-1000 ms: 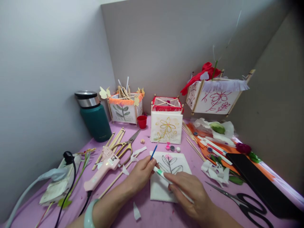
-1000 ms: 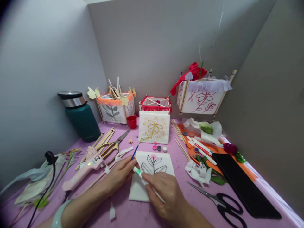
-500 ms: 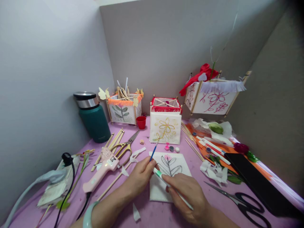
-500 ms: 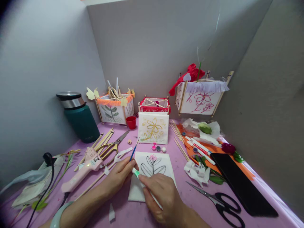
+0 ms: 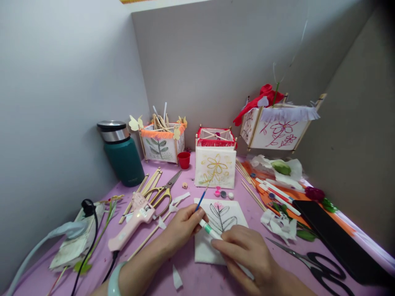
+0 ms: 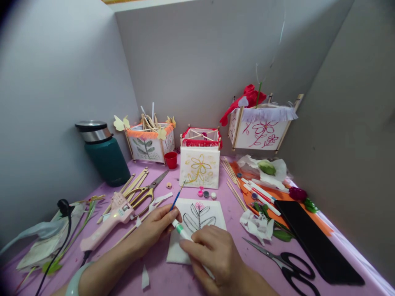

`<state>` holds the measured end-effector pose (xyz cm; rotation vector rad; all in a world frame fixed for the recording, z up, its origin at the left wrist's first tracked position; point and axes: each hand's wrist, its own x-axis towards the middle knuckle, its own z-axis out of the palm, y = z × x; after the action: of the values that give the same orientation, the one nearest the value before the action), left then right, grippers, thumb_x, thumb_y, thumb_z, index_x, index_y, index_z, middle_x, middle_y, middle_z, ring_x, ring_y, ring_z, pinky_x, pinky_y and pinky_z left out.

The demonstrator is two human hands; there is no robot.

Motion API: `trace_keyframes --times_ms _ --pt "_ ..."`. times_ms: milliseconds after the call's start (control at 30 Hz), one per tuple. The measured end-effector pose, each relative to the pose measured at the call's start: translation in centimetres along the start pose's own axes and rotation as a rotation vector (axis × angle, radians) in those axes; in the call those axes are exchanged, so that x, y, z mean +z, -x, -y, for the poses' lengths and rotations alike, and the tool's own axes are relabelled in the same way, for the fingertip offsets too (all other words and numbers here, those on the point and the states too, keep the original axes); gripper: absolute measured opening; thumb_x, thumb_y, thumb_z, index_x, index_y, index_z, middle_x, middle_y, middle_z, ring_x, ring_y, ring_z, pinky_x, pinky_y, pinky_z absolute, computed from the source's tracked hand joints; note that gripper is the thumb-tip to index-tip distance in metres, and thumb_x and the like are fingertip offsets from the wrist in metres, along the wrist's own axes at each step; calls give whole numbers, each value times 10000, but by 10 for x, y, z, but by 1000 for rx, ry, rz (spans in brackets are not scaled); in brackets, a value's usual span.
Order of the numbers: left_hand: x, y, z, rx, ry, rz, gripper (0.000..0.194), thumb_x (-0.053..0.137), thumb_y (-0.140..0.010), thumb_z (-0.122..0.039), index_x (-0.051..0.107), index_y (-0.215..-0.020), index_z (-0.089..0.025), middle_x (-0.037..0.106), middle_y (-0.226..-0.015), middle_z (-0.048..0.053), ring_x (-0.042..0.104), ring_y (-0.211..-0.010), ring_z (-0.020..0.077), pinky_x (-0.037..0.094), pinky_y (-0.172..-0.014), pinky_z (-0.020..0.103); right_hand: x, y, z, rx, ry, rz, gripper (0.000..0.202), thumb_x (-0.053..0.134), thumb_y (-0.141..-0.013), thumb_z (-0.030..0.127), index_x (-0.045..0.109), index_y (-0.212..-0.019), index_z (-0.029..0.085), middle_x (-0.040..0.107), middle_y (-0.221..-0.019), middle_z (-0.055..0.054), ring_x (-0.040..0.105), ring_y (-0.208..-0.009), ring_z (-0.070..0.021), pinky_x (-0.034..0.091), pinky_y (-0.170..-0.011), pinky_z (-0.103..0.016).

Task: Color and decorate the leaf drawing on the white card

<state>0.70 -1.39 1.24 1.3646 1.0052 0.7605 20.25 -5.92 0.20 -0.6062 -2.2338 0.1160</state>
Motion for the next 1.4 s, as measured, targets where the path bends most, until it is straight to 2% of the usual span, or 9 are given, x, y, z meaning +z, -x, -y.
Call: trace_keyframes --times_ms 133,267,400,600,800,933,1100,1233,1400 --pt "-1 -1 4 4 6 5 358 416 -855 -493 528 -802 -156 328 -472 -84 245 -426 68 161 -445 223 4 3 -3 12 55 52 392 493 -761 40 564 -1131 148 601 -819 -87 538 -703 -170 420 -589 -300" --pt "2 2 4 42 -70 -12 342 409 -869 -469 524 -775 -161 288 -478 -87 252 -440 73 175 -453 225 8 2 0 -33 88 7 366 496 -775 55 557 -1130 121 608 -778 -86 534 -670 -165 409 -572 -291" --pt "4 3 8 107 -155 -54 346 378 -889 -449 523 -758 -164 321 -530 -69 293 -490 83 223 -484 225 12 -2 3 -90 134 -41 333 467 -777 54 567 -1092 98 574 -657 -55 507 -596 -147 383 -529 -270" --pt "3 4 12 145 -221 -70 351 359 -901 -437 520 -749 -164 372 -581 -51 323 -538 90 257 -514 228 10 -7 4 -109 145 -7 336 462 -759 36 562 -1074 99 560 -627 -47 479 -569 -144 359 -504 -267" --pt "8 8 9 197 -161 -81 346 357 -903 -438 511 -754 -167 365 -561 -58 319 -510 84 249 -490 227 19 -5 10 1 -53 -144 356 421 -787 17 549 -1102 121 570 -630 -36 508 -561 -134 369 -513 -258" --pt "8 8 10 191 -128 -82 343 367 -897 -449 514 -763 -170 323 -525 -71 298 -477 79 222 -458 222 27 -4 11 33 -65 -200 367 439 -770 8 551 -1099 127 591 -651 -39 525 -570 -134 378 -520 -257" --pt "8 5 5 102 27 -84 323 419 -869 -482 527 -872 -177 274 -513 -88 255 -448 63 177 -432 205 25 -4 5 25 -8 -128 370 443 -788 66 532 -1141 134 623 -720 -49 548 -624 -142 413 -567 -272" --pt "11 5 1 -4 242 -33 357 434 -862 -491 486 -1039 -186 351 -531 -91 228 -425 44 143 -421 195 22 -4 2 80 42 -92 378 463 -808 90 517 -1179 134 634 -786 -69 559 -684 -153 437 -607 -289" --pt "10 3 3 -21 403 32 306 440 -877 -441 515 -1001 -172 369 -525 -85 221 -406 29 120 -407 189 24 -3 2 121 82 2 422 486 -831 155 462 -1250 113 622 -869 -98 557 -763 -181 451 -654 -321"
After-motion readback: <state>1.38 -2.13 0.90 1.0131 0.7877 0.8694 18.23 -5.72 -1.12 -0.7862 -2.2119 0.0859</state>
